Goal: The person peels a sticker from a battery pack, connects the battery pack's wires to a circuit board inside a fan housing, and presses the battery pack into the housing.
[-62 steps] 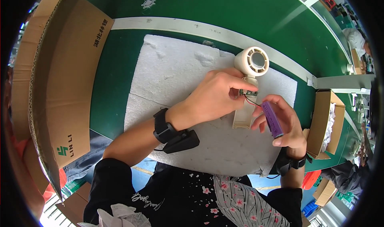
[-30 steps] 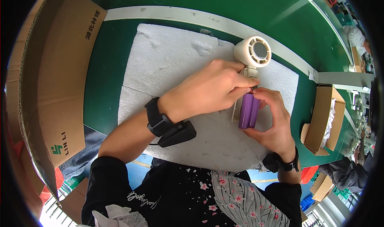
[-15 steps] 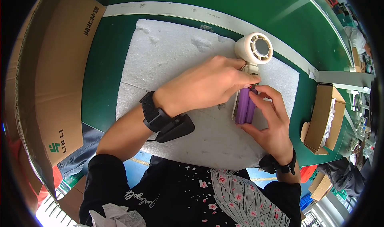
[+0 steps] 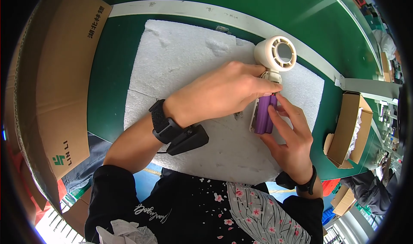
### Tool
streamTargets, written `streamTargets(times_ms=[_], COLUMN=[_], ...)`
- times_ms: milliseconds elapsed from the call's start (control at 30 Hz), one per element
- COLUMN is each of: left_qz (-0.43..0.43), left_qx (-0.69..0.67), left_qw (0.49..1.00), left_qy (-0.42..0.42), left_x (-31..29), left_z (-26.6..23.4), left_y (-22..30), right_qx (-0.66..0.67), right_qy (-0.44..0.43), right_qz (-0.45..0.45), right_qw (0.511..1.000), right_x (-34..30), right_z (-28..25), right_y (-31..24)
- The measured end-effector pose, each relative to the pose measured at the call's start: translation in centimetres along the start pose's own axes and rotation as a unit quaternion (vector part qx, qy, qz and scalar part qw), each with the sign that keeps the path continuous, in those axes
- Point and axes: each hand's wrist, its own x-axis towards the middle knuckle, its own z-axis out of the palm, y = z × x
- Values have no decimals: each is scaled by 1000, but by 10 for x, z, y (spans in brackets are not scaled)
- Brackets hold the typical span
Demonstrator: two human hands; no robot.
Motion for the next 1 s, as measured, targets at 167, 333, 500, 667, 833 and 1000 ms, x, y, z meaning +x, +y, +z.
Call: streamTargets(times_ms=[167,333,500,667,833,1000], left_qz=[-25,-74,-86,-123,-140,-164], left_qx=[-15,-74,-89,-101,-93,-111], left_qw=[1000,994,992,985,983,978], left_qy=[-8,-28,-37,-59,-77,-62], left_x=[1,3,4,5,7,6], left_z=[-1,-6,-8,-10,-10,-7], left_y=[1,2,0,2,3,4], right_qx=[-5,9,38,88,136,156], right_qy=[-3,18,-2,-9,-19,-37], right_qz=[31,33,75,77,74,92], right_qw=[1000,999,996,993,988,983], right_x=[0,0,5,10,16,19], right_z=[1,5,2,5,4,1], right_y=[-5,-5,-3,1,5,4])
